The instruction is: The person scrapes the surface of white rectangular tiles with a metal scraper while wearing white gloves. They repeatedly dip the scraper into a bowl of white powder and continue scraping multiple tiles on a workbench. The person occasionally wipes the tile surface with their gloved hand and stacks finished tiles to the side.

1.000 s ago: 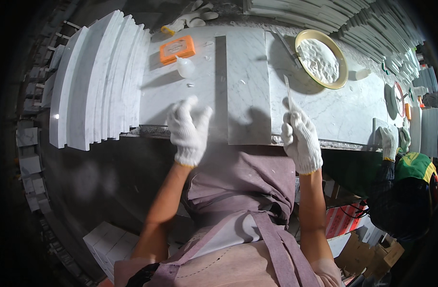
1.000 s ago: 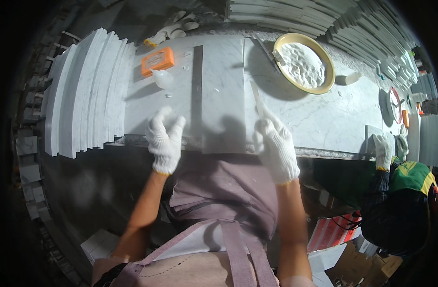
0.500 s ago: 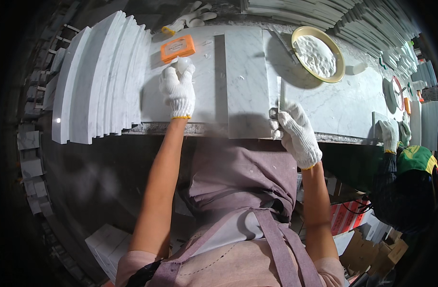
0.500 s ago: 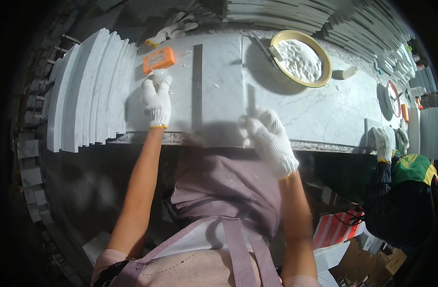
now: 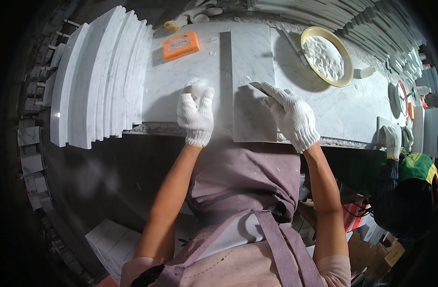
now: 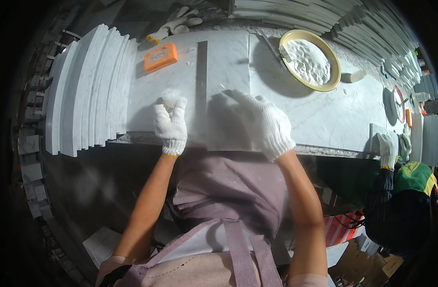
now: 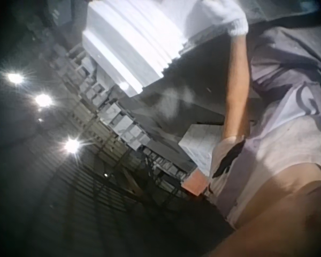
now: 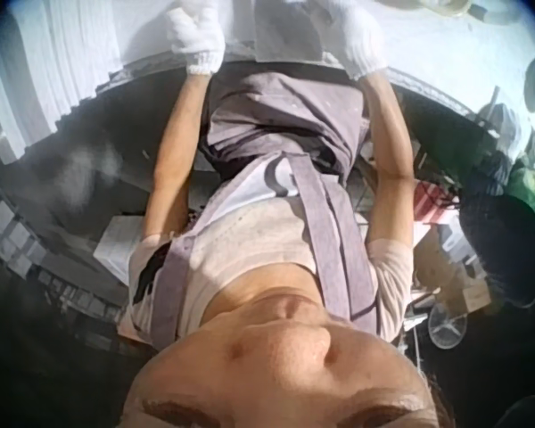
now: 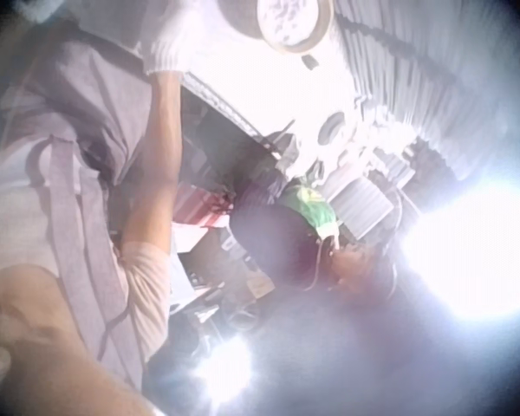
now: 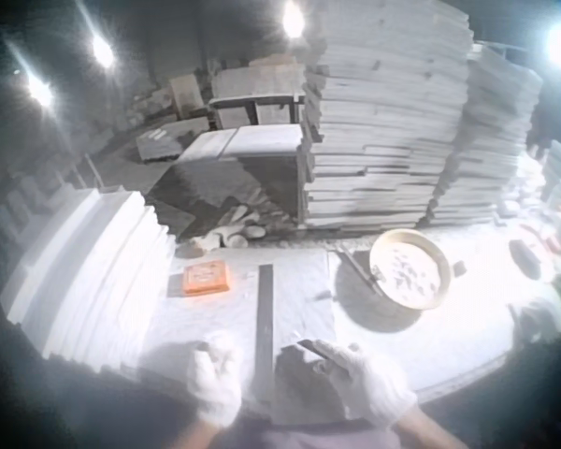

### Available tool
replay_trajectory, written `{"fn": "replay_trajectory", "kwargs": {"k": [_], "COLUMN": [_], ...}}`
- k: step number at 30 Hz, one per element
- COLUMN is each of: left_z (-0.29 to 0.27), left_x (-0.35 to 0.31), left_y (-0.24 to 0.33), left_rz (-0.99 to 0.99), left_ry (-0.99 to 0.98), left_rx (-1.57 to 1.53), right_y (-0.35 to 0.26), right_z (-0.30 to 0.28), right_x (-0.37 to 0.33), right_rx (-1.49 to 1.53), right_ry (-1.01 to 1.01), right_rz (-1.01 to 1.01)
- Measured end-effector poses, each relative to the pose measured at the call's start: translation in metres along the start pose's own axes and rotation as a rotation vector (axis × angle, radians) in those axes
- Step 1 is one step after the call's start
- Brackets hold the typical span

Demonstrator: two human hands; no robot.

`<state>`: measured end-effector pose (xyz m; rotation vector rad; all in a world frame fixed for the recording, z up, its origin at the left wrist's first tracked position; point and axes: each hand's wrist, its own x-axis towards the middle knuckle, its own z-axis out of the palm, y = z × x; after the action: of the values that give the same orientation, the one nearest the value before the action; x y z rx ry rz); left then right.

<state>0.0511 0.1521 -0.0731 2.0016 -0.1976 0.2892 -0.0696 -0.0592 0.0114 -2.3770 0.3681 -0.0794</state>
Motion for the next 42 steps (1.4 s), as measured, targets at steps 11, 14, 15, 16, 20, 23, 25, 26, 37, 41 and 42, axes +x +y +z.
{"fn": "replay_trajectory", "kwargs": {"k": [11, 14, 15, 16, 20, 23, 25, 26, 37, 41, 42], "left_z": [0.0, 0.001, 0.001, 0.001, 0.001, 0.001, 0.001, 0.001, 0.001, 0.001, 0.002], "left_x": [-0.001, -0.001, -0.001, -0.002, -0.002, -0.002, -0.002, -0.002, -0.002, -0.003, -0.002], "left_y": [0.001, 0.002, 0.002, 0.001, 0.0, 0.0, 0.0, 0.001, 0.002, 0.002, 0.002], "left_rz": [-0.024, -0.007, 0.003, -0.011, -0.009, -0.004, -0.012, -0.019, -0.012, -0.037, 0.014], "left_ry": [0.018, 0.032, 0.034, 0.031, 0.026, 0.025, 0.021, 0.021, 0.029, 0.026, 0.032], "left_rx": [0.098, 0.067, 0.051, 0.079, 0.077, 0.02, 0.011, 0.018, 0.043, 0.01, -0.04], "right_y": [0.003, 0.002, 0.002, 0.002, 0.0, -0.001, -0.002, -0.003, -0.016, -0.025, -0.027], "right_z": [0.016, 0.019, 0.02, 0.02, 0.021, 0.019, 0.016, 0.015, 0.015, 0.01, 0.009], "right_x": [0.013, 0.017, 0.019, 0.02, 0.017, 0.006, 0.0, -0.002, 0.018, 0.003, -0.002], "right_rx": [-0.183, -0.157, -0.121, -0.093, -0.205, -0.343, -0.386, -0.355, -0.245, -0.378, -0.395], "right_ry": [0.059, 0.086, 0.109, 0.119, 0.07, 0.015, 0.023, 0.016, 0.053, -0.15, -0.136], "right_rz": [-0.074, -0.078, -0.086, -0.077, -0.064, -0.049, -0.1, -0.087, -0.102, 0.033, 0.035]}}
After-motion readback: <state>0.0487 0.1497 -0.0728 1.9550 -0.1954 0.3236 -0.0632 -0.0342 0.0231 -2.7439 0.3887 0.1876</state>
